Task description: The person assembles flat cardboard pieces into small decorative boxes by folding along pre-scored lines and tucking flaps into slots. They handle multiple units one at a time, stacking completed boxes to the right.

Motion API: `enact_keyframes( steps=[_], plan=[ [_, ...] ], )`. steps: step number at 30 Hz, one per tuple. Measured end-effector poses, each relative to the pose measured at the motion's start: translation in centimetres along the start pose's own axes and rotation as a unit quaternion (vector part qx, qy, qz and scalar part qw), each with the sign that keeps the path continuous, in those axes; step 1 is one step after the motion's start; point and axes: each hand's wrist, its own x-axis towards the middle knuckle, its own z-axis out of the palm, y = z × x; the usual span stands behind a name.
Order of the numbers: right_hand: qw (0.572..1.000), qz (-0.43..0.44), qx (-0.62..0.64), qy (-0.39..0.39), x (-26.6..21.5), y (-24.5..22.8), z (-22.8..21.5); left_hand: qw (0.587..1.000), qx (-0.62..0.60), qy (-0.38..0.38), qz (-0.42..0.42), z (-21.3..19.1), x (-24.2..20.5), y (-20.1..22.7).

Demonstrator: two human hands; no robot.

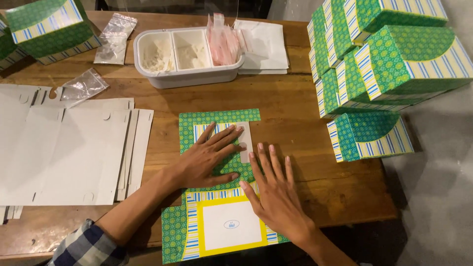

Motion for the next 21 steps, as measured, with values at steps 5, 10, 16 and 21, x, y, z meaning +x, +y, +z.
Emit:
enact_keyframes(
  steps=[5, 10, 16, 21],
  plan=[
    [1.0, -0.005, 0.004, -0.003, -1.0, -0.5, -0.2, 1.0, -0.004, -0.002, -0.002, 0.0, -0.1, 0.0],
    [1.0, 0.006, 0.029, -0.012, -0.5, -0.3, 0.0, 1.0, -0.011, -0.002, 0.003, 0.0, -0.2, 0.0],
    [0.999, 0.015, 0.025, -0.017, 1.8, 0.9, 0.5, 1.0, -0.014, 0.002, 0.004, -0.2, 0.1, 0.1],
    [0.997, 0.028, 0.037, -0.063, 4.8, 1.9, 0.0, 0.991, -0.122, -0.012, -0.052, -0.8, 0.0, -0.6]
  ],
)
